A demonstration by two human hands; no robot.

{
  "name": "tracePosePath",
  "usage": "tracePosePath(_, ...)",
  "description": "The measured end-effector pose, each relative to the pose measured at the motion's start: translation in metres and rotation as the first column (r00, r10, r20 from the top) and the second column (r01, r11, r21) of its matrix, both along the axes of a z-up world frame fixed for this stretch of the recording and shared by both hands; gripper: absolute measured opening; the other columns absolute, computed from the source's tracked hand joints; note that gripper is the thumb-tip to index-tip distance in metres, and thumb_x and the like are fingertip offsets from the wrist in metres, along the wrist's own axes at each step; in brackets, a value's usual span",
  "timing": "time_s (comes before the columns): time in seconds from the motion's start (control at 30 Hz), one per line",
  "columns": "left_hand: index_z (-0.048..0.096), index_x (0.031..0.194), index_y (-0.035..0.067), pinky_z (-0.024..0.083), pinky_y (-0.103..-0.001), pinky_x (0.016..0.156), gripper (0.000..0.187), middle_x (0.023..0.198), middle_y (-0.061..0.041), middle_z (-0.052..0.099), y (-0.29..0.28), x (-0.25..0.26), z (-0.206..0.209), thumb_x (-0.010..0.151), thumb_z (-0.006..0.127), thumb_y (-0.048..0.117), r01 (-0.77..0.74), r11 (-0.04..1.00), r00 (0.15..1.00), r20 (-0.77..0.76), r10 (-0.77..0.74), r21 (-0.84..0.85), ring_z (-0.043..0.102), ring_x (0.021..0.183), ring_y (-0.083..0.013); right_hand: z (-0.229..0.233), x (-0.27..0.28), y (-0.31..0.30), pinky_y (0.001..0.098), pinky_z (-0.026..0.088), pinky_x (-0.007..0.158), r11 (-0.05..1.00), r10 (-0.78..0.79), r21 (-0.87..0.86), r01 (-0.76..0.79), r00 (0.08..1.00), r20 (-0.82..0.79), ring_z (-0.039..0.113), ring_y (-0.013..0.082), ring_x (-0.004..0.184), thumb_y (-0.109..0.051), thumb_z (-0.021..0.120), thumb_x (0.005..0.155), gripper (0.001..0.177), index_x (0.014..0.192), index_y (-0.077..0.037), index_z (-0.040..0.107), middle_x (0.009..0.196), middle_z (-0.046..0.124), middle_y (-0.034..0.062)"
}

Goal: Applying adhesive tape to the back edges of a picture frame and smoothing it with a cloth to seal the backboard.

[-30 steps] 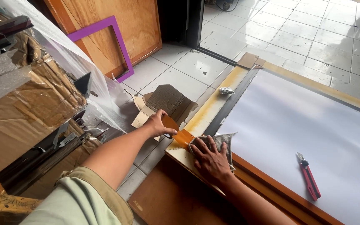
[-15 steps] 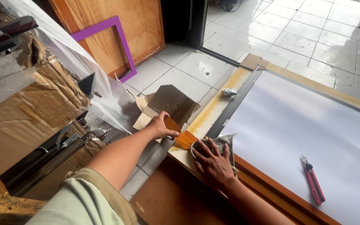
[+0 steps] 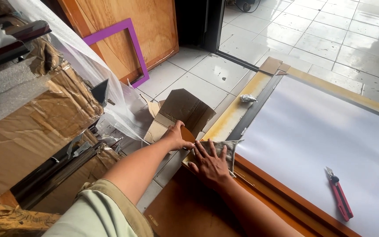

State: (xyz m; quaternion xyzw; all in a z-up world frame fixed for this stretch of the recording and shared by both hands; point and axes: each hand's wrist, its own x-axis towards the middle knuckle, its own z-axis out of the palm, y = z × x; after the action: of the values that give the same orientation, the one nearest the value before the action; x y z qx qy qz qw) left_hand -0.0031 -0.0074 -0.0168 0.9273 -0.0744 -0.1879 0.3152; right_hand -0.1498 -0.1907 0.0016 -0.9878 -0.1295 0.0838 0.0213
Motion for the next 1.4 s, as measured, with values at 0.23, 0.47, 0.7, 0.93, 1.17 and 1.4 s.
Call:
tracePosePath(0.23, 0.04, 0.169, 0.016, 0.04, -0.053, 0.133, 0.116, 0.168, -0.027, 0.048, 0.001, 0.01, -0.002, 0.084, 0.086, 0.08, -0.078, 0.987, 0.986, -0.159, 0.055, -0.14, 0.046, 0.162, -0.0416, 0.007, -0.015, -0.031, 0.0889, 0.013, 0.125, 0.974, 0.203, -0.085, -0.209, 0.977, -0.067, 0.005, 0.0406, 0.174, -0.067, 0.033, 0.113, 0.076, 0.177, -0.026, 0.031, 0.189, 0.021, -0.0049)
tracePosePath(0.47, 0.061, 0.137, 0.02, 0.054, -0.054, 0.091, 0.049, 0.138, -0.009, 0.066, -0.013, -0.015, -0.015, 0.105, 0.061, 0.056, 0.128, 0.973, 0.7, 0.678, -0.224, 0.19, 0.06, 0.128, -0.0346, 0.0, -0.017, 0.002, 0.0894, 0.001, 0.125, 0.993, -0.102, -0.068, 0.096, 0.991, -0.084, -0.003, 0.0367, 0.174, -0.076, 0.022, 0.108, 0.093, 0.181, -0.019, 0.01, 0.19, 0.006, -0.0013)
tracePosePath(0.7, 0.06, 0.143, 0.02, 0.047, -0.053, 0.106, 0.045, 0.142, -0.013, 0.066, -0.063, -0.036, -0.024, 0.114, 0.049, 0.052, 0.561, 0.667, 0.278, 0.647, -0.71, 0.491, 0.062, 0.132, -0.0337, 0.006, -0.047, -0.073, 0.0817, -0.006, 0.127, 0.973, 0.23, 0.016, -0.229, 0.973, -0.019, -0.002, 0.0423, 0.172, -0.07, 0.029, 0.111, 0.086, 0.18, -0.019, 0.018, 0.187, 0.02, 0.0073)
tracePosePath(0.93, 0.027, 0.177, 0.025, 0.035, -0.055, 0.123, 0.072, 0.183, -0.015, 0.031, -0.12, -0.059, -0.036, 0.115, 0.03, 0.063, 0.703, 0.509, 0.357, 0.372, -0.857, 0.497, 0.029, 0.167, -0.0381, 0.015, -0.216, -0.28, 0.0634, -0.005, 0.145, 0.811, 0.548, -0.497, -0.309, 0.701, 0.457, 0.009, 0.0279, 0.177, -0.081, 0.039, 0.103, 0.099, 0.183, -0.027, 0.017, 0.187, 0.022, -0.0111)
tracePosePath(1.17, 0.012, 0.18, 0.017, 0.018, -0.049, 0.137, 0.085, 0.186, -0.017, 0.021, -0.092, -0.041, -0.042, 0.115, 0.033, 0.066, 0.685, 0.48, 0.333, 0.351, -0.875, 0.548, 0.019, 0.171, -0.0378, 0.003, -0.234, -0.303, 0.0633, -0.002, 0.144, 0.791, 0.555, -0.539, -0.29, 0.711, 0.432, 0.01, 0.0267, 0.175, -0.084, 0.031, 0.105, 0.1, 0.186, -0.029, 0.013, 0.184, 0.022, -0.0134)
tracePosePath(1.4, 0.034, 0.175, 0.009, 0.022, -0.053, 0.136, 0.078, 0.177, -0.017, 0.042, -0.051, -0.051, -0.025, 0.116, 0.036, 0.06, 0.531, 0.631, 0.37, 0.515, -0.773, 0.566, 0.026, 0.17, -0.0365, 0.021, -0.093, -0.118, 0.0854, 0.003, 0.126, 0.959, 0.281, -0.029, -0.282, 0.959, -0.034, 0.016, 0.0434, 0.167, -0.079, 0.038, 0.107, 0.095, 0.177, -0.016, 0.028, 0.183, 0.029, 0.0079)
